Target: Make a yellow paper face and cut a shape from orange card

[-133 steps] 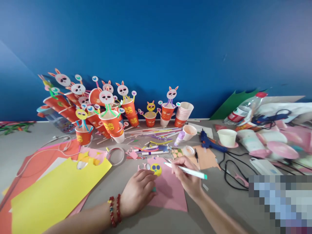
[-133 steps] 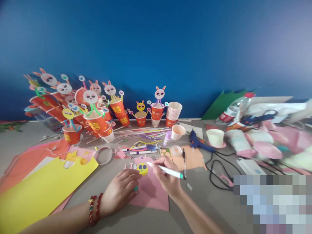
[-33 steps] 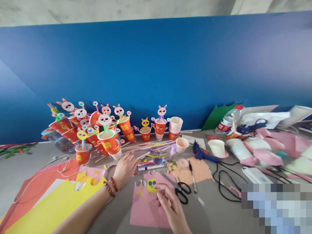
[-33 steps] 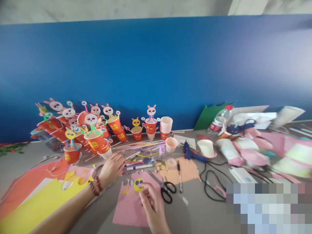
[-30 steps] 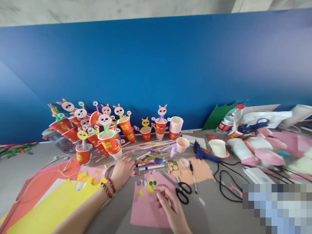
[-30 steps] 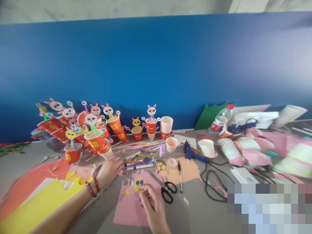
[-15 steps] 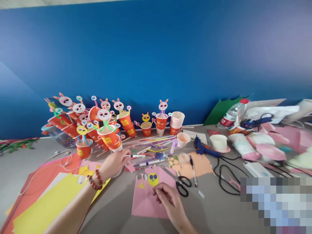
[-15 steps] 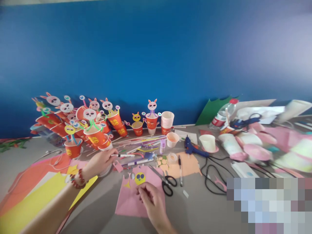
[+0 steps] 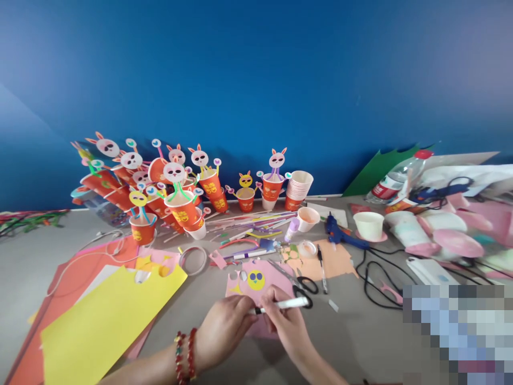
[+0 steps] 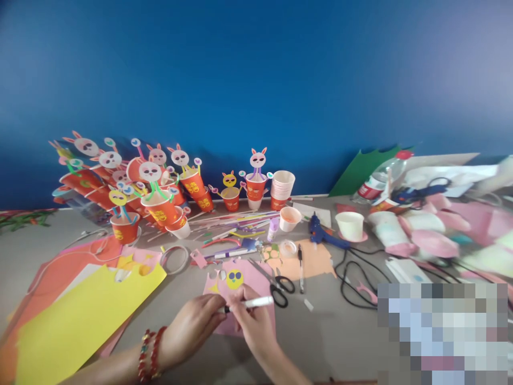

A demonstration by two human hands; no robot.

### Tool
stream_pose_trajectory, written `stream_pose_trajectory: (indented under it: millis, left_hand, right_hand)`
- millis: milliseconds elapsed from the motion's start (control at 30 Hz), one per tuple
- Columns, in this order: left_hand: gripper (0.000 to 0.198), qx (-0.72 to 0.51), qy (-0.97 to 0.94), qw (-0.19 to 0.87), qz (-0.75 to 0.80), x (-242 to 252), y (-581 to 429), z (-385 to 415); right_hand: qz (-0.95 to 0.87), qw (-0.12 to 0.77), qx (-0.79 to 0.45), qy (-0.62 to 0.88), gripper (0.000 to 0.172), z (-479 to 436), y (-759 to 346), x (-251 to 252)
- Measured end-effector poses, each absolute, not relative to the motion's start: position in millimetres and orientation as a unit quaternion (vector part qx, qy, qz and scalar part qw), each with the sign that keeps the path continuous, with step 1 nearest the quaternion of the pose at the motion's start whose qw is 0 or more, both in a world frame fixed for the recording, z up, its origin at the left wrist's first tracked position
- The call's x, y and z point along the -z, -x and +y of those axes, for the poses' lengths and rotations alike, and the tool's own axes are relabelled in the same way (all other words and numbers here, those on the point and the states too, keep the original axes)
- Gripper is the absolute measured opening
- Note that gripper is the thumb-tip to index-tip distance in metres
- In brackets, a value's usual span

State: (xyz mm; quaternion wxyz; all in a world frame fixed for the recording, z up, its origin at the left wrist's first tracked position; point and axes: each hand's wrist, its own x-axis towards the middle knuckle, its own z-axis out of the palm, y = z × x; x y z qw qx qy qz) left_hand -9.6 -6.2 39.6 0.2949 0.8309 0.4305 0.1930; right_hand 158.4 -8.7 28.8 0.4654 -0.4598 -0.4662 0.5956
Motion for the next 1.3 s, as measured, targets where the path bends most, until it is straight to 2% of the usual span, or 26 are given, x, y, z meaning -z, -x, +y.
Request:
stream_pose_trajectory:
  millis: [67, 167, 233, 267, 300, 367, 433, 467, 533, 700, 900, 1100, 1200, 1300]
  left_hand:
    - [0.032, -0.183, -0.807, 0.373, 0.419, -40.2, 4.3, -6.7]
    - [0.043, -0.192, -0.699, 0.584, 0.366, -43.9, 1.3, -10.8]
    - [0.044, -0.185, -0.624, 0.676, 0.345, -43.5, 5.2, -12.4]
    - [0.043, -0.183, -0.618, 0.679, 0.352, -41.9, 9.1, -11.5]
    - [0.042, -0.189, -0.641, 0.646, 0.369, -39.6, 14.0, -8.9]
    - [0.036, -0.220, -0.755, 0.463, 0.409, -33.6, 25.1, 1.1]
    - [0.026, -0.234, -0.862, 0.254, 0.371, -27.2, 35.2, 14.9]
    - [0.019, -0.229, -0.892, 0.190, 0.340, -24.2, 39.3, 21.7]
    - [0.015, -0.229, -0.912, 0.114, 0.320, -19.0, 45.0, 31.8]
    - [0.017, -0.217, -0.932, 0.080, 0.279, -11.0, 47.3, 32.1]
    - [0.009, -0.186, -0.940, 0.065, 0.277, -4.9, 39.2, 18.1]
    - [0.014, -0.212, -0.930, 0.094, 0.286, -9.0, 42.9, 22.8]
    - [0.016, -0.223, -0.926, 0.081, 0.295, -13.1, 44.2, 34.1]
    - [0.020, -0.229, -0.920, 0.066, 0.311, -13.6, 43.2, 47.5]
  right_hand:
    - [-0.473, 0.445, -0.605, 0.461, 0.053, -5.6, -163.6, -28.8]
    - [-0.441, 0.466, -0.618, 0.453, 0.052, 5.9, -183.4, -40.1]
    - [-0.367, 0.573, -0.569, 0.463, 0.049, 17.8, -205.2, -53.9]
    - [-0.332, 0.632, -0.534, 0.453, 0.048, 23.6, -216.7, -60.3]
    - [-0.311, 0.675, -0.495, 0.450, 0.044, 28.2, -227.1, -65.1]
    - [-0.349, 0.671, -0.449, 0.476, 0.037, 31.9, -239.7, -67.1]
    - [-0.459, 0.552, -0.477, 0.507, 0.029, 27.3, -237.8, -58.2]
    - [-0.512, 0.493, -0.477, 0.517, 0.027, 22.7, -232.3, -50.8]
    - [-0.579, 0.441, -0.430, 0.534, 0.029, 12.3, -217.6, -34.1]
    - [-0.628, 0.414, -0.385, 0.536, 0.030, 1.6, -200.5, -9.3]
    - [-0.656, 0.397, -0.349, 0.538, 0.026, 7.0, -214.0, -8.8]
    - [-0.633, 0.412, -0.373, 0.539, 0.022, 5.1, -207.3, -8.0]
    - [-0.606, 0.434, -0.400, 0.534, 0.013, 10.1, -199.8, -7.1]
    - [-0.602, 0.445, -0.407, 0.523, 0.012, 20.0, -192.6, -5.4]
